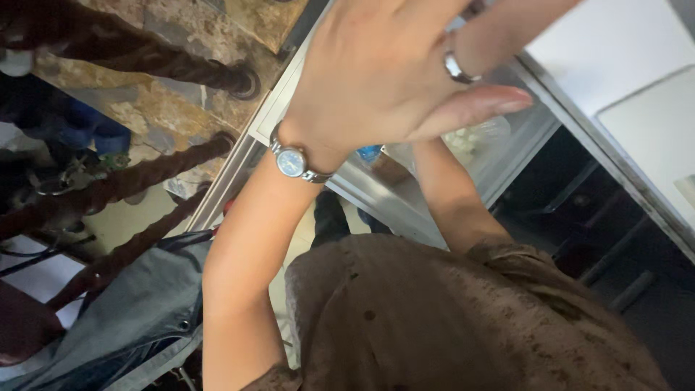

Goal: The person carries a pink plastic cup of pink glaze across the kitchen to a work table, wipes the table with a cloth, then threads a white heart-shaped dough piece onto a wooden skewer and dips and rotates it in the glaze to coat its surface, holding the coated piece over the cup. The person then coats a pink heart-shaped dough piece the same way on the skewer.

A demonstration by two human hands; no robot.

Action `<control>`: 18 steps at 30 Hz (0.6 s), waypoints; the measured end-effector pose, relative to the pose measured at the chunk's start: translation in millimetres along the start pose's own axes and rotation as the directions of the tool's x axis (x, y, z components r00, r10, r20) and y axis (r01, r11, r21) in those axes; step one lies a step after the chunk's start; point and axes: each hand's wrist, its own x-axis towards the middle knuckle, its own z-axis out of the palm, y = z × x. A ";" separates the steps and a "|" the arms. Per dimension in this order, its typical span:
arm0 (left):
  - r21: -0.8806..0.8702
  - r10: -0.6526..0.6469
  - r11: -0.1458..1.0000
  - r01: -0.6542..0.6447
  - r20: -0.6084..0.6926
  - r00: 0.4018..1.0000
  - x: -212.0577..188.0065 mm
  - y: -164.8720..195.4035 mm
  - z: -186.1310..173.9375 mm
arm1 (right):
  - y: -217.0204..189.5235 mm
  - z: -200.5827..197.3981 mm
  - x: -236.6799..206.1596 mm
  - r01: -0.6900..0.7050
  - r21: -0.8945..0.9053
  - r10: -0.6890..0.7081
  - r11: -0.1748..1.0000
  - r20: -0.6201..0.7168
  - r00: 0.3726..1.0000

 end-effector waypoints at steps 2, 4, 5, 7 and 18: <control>0.068 0.046 0.997 -0.047 0.006 0.999 -2.9 -4.6 4.4 | -2.3 -12.4 3.4 0.006 0.017 -0.006 1.000 -0.019 1.000; 0.192 0.156 0.969 -0.158 0.028 0.987 -4.3 -10.5 6.1 | -5.5 -24.7 6.0 0.011 0.031 -0.010 0.999 -0.038 0.999; 0.213 0.168 0.962 -0.171 0.033 0.985 -5.2 -11.2 7.5 | -7.0 -31.6 6.2 0.014 0.042 -0.012 0.999 -0.051 0.999; 0.200 0.138 0.970 -0.142 0.031 0.990 -5.6 -11.2 11.2 | -7.6 -43.8 6.3 0.021 0.060 -0.017 0.998 -0.068 0.998; 0.013 0.101 0.994 -0.104 0.170 0.980 -4.2 -22.1 17.2 | 22.5 -102.8 15.3 0.015 0.057 -0.008 0.998 -0.119 0.993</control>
